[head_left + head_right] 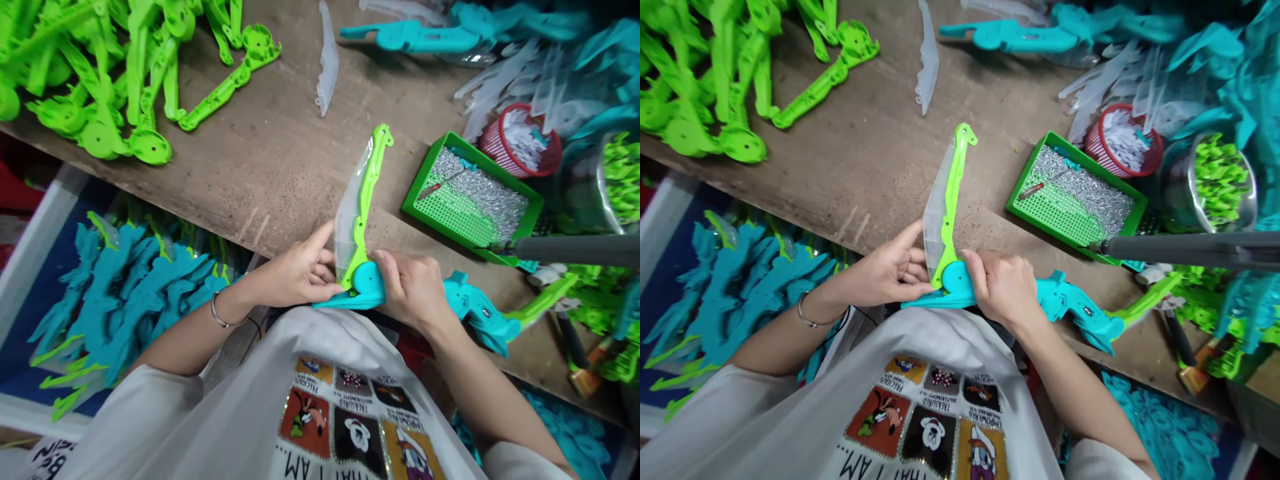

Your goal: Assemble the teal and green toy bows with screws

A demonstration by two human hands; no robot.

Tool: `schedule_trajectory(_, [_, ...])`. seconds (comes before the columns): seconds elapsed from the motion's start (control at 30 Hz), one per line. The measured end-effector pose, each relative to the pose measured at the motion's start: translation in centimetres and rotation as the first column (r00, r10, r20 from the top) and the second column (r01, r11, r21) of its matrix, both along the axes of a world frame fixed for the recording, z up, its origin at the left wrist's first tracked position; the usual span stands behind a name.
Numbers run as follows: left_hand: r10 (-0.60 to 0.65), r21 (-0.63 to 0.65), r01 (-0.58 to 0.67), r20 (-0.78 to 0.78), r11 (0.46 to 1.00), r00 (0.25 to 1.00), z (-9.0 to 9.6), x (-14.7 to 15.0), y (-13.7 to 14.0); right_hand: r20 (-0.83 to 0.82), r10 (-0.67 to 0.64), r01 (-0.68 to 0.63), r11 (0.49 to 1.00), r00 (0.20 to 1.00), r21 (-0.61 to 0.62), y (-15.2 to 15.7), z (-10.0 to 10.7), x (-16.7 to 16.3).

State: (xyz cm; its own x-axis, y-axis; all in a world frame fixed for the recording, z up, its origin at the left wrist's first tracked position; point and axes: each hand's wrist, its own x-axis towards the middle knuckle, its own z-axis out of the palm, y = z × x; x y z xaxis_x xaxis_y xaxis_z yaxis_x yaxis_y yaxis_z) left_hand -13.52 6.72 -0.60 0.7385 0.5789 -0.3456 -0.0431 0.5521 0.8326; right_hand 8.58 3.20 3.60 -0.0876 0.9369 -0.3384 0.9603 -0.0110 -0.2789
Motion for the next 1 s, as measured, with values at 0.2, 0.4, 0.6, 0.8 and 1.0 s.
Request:
schedule_trajectory(0.2, [0.072, 0.064, -0.071, -0.012, 0.995, 0.997, 0.4, -0.4, 0.6, 0.007, 0.003, -0.003, 1.000, 1.000, -0.007, -0.1, -0.2, -0.2])
schedule_trajectory(0.4, [0.214, 0.312, -0.194, -0.029, 0.930, 0.976, 0.6, -0.3, 0.4, 0.016, 0.004, -0.004, 1.000, 1.000, 0.021, -0.1, -0.4, -0.1])
schedule_trajectory(0.6, [0.107, 0.530, -0.117, 0.050, 0.840, 0.993, -0.6, -0.2, 0.6, -0.012, -0.015, 0.016, 0.999, 1.000, 0.051, -0.2, -0.6, -0.1])
schedule_trajectory(0.8, [0.081, 0.558, -0.064, -0.007, 0.828, 0.997, -0.5, 0.5, 0.6, 0.016, -0.028, 0.028, 0.999, 0.999, 0.020, -0.2, -0.8, -0.3])
schedule_trajectory(1.0, [0.079, 0.502, -0.040, -0.057, 0.864, 0.995, -0.4, 0.5, 0.6, 0.055, -0.030, 0.029, 0.999, 0.998, 0.019, -0.1, -0.7, -0.2])
